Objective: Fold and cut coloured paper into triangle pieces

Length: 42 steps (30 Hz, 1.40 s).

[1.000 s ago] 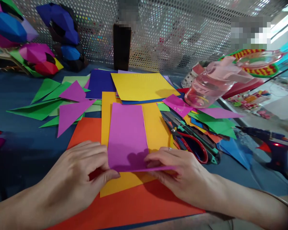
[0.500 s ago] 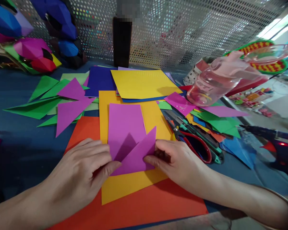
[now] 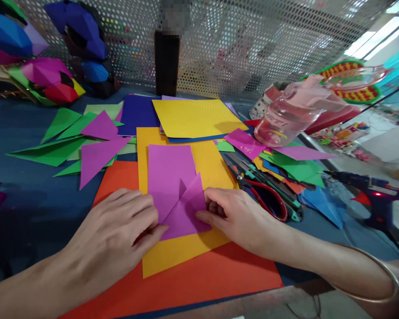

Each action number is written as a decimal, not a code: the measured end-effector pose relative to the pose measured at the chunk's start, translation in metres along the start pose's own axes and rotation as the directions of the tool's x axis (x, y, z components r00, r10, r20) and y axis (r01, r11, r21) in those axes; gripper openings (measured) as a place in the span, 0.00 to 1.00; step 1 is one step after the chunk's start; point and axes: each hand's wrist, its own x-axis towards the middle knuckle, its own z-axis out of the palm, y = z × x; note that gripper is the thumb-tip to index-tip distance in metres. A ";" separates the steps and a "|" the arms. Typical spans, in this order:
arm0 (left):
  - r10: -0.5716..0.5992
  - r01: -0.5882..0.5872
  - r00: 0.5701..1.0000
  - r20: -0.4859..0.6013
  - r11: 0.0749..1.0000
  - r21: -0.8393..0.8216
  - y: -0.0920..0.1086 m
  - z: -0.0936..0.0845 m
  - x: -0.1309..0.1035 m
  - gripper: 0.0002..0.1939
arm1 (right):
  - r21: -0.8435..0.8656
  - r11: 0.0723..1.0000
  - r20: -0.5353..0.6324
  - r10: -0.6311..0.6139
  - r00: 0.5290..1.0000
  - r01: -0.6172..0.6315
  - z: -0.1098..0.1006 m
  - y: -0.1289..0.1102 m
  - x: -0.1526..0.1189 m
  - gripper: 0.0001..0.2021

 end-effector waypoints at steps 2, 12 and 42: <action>0.078 -0.077 0.996 -0.041 0.997 0.030 0.002 -0.001 -0.001 0.09 | -0.004 1.000 0.007 0.003 1.000 -0.003 -0.001 -0.002 0.001 0.13; 0.290 -0.299 0.948 0.131 0.953 0.053 0.006 0.013 -0.006 0.47 | 0.012 0.999 -0.014 0.044 0.999 -0.044 -0.001 -0.003 0.005 0.10; 0.233 -0.250 0.968 0.093 0.933 0.258 0.007 0.017 0.008 0.30 | -0.511 0.777 -0.153 -0.503 0.851 0.367 0.022 0.015 -0.016 0.10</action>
